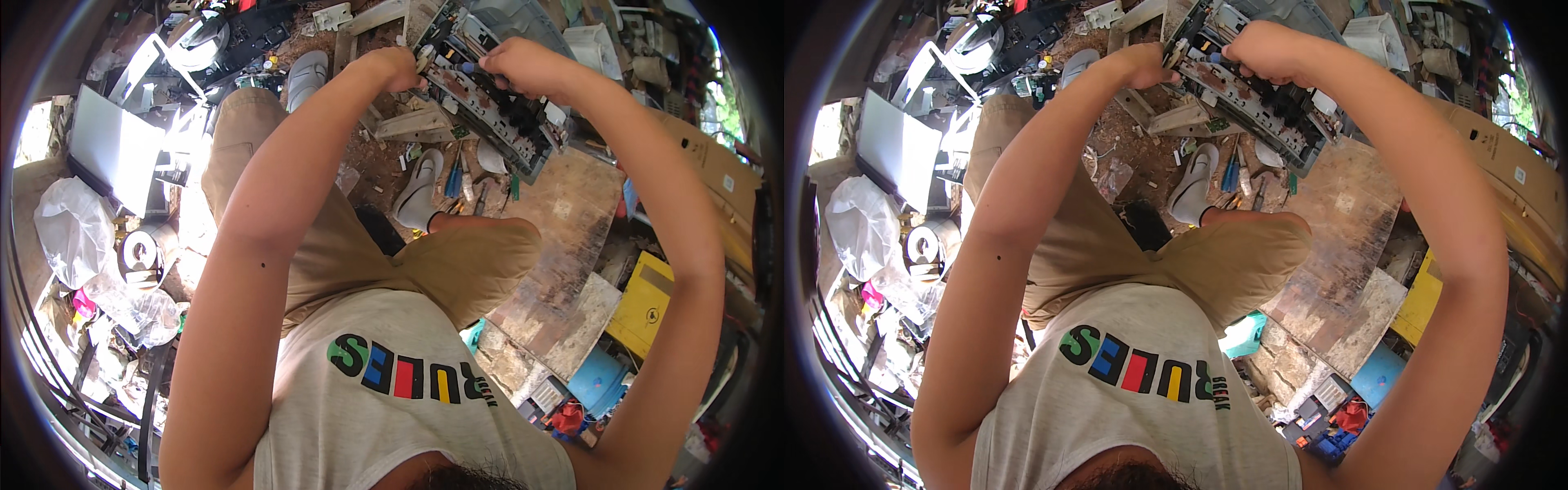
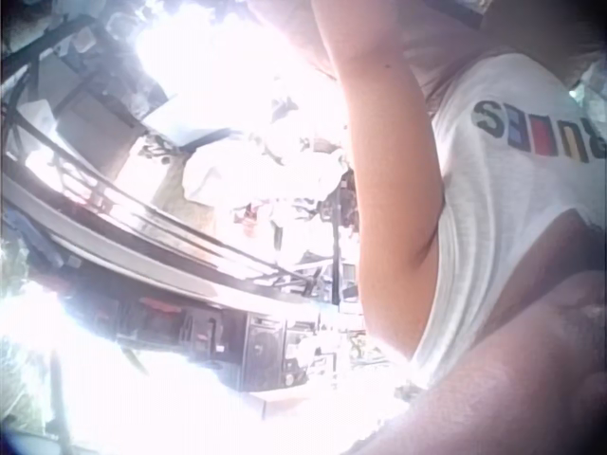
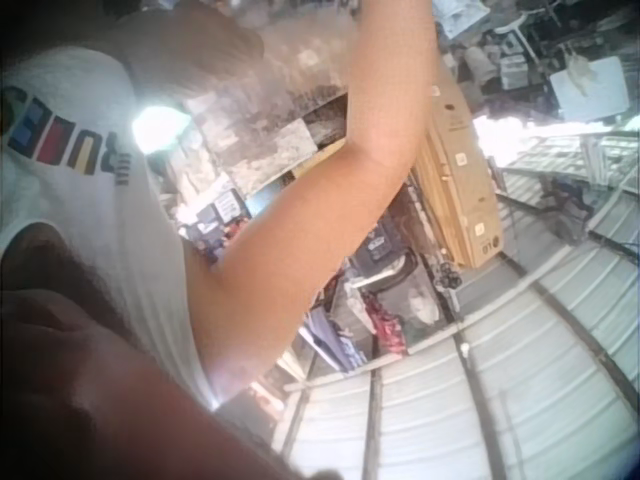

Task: The person disassembles a printer by removing its outer plastic casing and using a screwdriver to remove internal screws and components.

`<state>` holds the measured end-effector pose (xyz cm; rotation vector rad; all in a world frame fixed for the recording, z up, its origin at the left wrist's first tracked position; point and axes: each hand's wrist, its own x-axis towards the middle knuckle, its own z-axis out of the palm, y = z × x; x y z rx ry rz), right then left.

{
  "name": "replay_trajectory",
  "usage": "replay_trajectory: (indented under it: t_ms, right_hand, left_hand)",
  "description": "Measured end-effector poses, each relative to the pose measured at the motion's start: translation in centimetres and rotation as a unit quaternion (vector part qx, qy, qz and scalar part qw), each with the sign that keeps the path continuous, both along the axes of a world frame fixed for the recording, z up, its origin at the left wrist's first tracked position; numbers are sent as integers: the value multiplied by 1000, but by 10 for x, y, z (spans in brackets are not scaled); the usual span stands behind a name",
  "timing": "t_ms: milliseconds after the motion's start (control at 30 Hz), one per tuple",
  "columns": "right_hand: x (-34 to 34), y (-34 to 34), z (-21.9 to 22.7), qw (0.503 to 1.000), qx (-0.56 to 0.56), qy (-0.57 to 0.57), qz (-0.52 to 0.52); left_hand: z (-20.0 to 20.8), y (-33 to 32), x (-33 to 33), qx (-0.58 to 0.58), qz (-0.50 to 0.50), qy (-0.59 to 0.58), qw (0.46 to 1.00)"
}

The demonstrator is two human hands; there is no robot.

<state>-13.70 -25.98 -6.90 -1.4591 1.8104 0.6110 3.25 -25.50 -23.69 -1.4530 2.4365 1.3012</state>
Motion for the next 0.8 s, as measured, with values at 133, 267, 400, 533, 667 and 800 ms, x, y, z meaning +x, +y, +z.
replay_trajectory:
  t_ms: [133, 267, 400, 533, 667, 800]
  right_hand:
    - [27, 7, 9, 987, 17, -42, -154]
    - [32, 2, -4, 1000, 25, 6, -15]
    - [25, -4, -20, 982, -33, 76, 172]
    - [17, -4, -23, 878, -54, 153, 451]
    - [23, 9, -1, 716, -155, 161, 661]
    - [16, 10, 3, 628, -226, 80, 740]
  left_hand:
    - [-12, 0, -4, -12, 24, -1, 1000]
    - [-18, 2, -9, -13, 52, -7, 999]
    - [-13, 4, -13, -3, 63, -6, 998]
    - [-8, 6, -14, 14, 74, -5, 997]
    - [-10, 6, -11, 11, 78, -6, 997]
    - [-19, 4, -9, -13, 77, -5, 997]
